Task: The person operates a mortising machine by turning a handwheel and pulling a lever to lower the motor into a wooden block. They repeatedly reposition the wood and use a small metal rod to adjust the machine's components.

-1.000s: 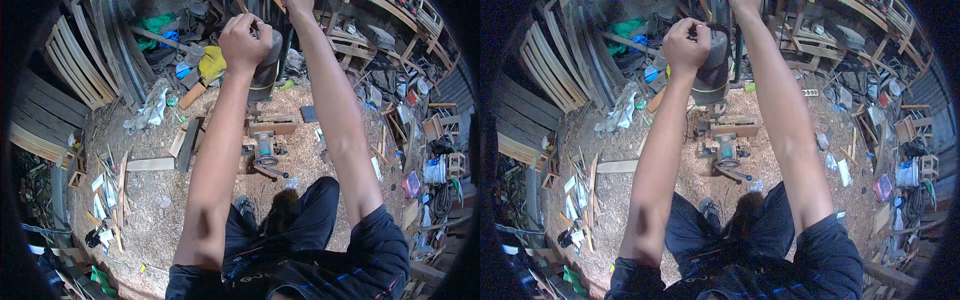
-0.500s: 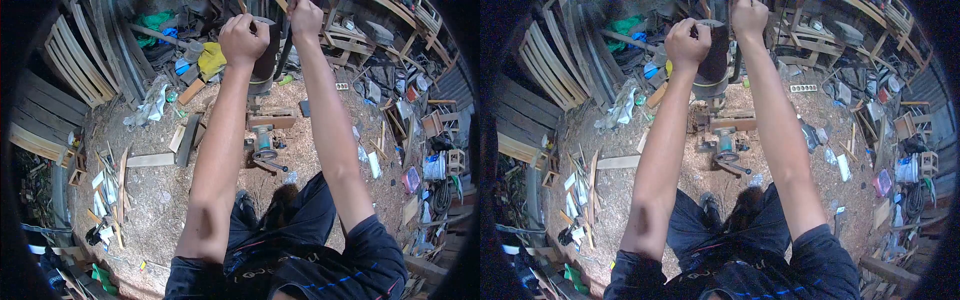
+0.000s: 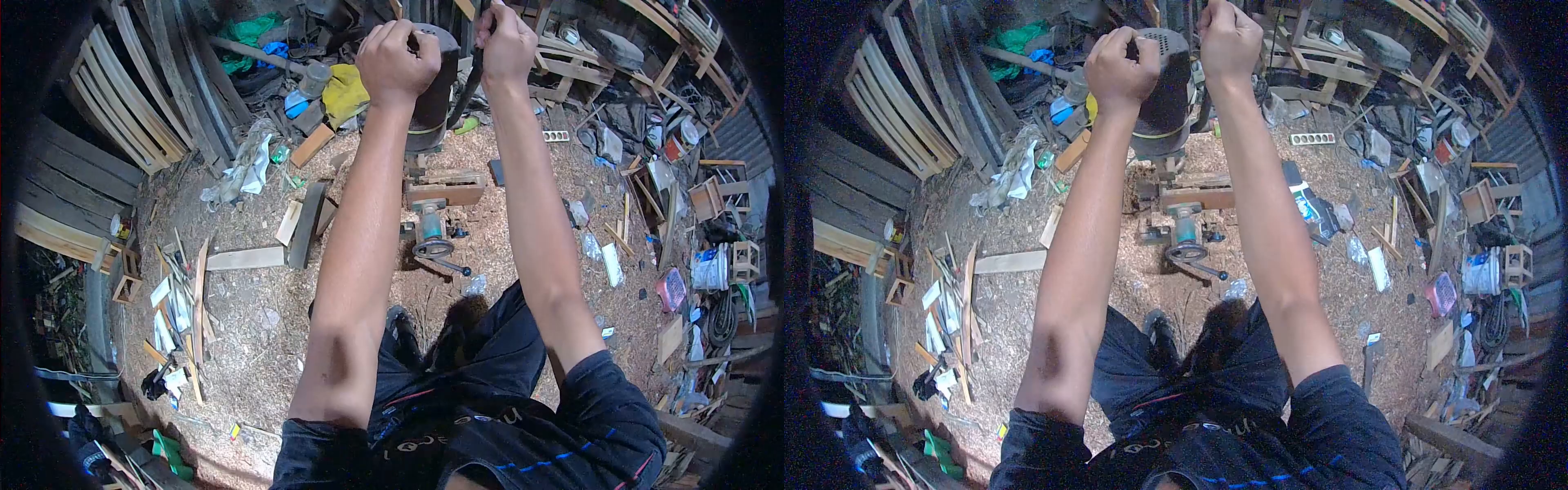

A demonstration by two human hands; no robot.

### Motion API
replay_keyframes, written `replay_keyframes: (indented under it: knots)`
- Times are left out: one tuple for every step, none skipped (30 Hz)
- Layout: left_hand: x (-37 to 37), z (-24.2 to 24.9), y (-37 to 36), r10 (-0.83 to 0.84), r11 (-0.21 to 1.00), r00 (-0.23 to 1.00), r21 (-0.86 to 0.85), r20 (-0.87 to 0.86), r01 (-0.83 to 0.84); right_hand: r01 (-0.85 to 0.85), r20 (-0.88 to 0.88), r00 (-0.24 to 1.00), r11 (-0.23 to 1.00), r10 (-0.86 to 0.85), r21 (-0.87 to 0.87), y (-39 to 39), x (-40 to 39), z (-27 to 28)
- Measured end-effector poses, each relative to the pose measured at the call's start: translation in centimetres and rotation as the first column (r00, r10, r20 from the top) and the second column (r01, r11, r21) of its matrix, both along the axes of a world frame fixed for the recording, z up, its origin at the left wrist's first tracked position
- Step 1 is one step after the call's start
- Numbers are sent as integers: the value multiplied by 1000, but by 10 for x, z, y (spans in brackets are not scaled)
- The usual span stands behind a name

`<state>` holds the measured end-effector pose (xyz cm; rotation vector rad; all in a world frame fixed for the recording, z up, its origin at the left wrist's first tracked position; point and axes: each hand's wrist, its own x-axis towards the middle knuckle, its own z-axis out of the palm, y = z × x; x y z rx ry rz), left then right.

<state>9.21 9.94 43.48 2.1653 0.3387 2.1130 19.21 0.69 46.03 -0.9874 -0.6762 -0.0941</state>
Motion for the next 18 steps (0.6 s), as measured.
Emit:
replay_keyframes:
  knots:
    - [0, 0, 0, -1, 1000, 1000, 2, 4, 1, 5, 8, 1000, 1000, -5, 4, 0, 0, 0]
    - [-2, 0, 0, -5, 1000, 1000, 1, -9, 5, 10, 19, 1000, 1000, -10, 6, 0, 0, -1]
    - [-2, 0, 1, -9, 1000, 1000, 1, -21, 9, 15, 32, 999, 1000, -15, 9, 0, 0, -2]
    - [-3, -1, 2, -15, 1000, 999, 1, -33, 15, 21, 44, 999, 1000, -22, 11, -1, 1, -3]
    - [-3, -1, 3, -12, 1000, 1000, 4, -29, 12, 7, 36, 999, 1000, -7, 17, -1, 1, -5]
    - [-2, -1, 3, -10, 1000, 1000, 8, -25, 10, -6, 29, 1000, 1000, 5, 23, -2, 0, -4]
    - [-2, -2, 2, -9, 1000, 1000, 9, -24, 9, -18, 18, 1000, 999, 17, 26, -4, -2, -5]
    - [-1, -2, 2, -9, 1000, 1000, 15, -10, 9, -11, 19, 1000, 999, 10, 34, -5, -5, -5]
    - [0, -2, 2, -9, 1000, 1000, 22, 5, 9, -4, 19, 1000, 999, 4, 43, -5, -5, -6]
    - [1, -2, 3, -7, 999, 1000, 31, 20, 7, 1, 21, 1000, 999, -2, 54, -4, -6, -6]
    - [1, -2, 3, -4, 999, 1000, 35, 19, 3, -8, 11, 1000, 998, 7, 65, -5, -7, -6]
    - [1, -3, 3, 0, 999, 1000, 37, 18, 0, -16, 2, 1000, 997, 16, 76, -5, -8, -7]
    - [1, -3, 4, 3, 999, 1000, 41, 18, -4, -25, -6, 1000, 996, 25, 88, -4, -8, -7]
    - [1, -3, 4, -5, 999, 1000, 40, 11, 5, -40, -19, 999, 994, 42, 106, -4, -8, -7]
    - [0, -3, 3, -13, 999, 1000, 38, 4, 13, -55, -33, 998, 991, 59, 123, -4, -9, -7]
    - [-2, -3, 3, -20, 999, 1000, 36, -4, 20, -70, -46, 996, 988, 77, 140, -5, -9, -8]
    - [-2, -3, 3, -25, 999, 1000, 31, 2, 25, -58, -19, 998, 989, 61, 133, -6, -11, -9]
    - [-2, -4, 2, -30, 999, 1000, 25, 9, 30, -46, 9, 999, 991, 45, 126, -8, -11, -10]
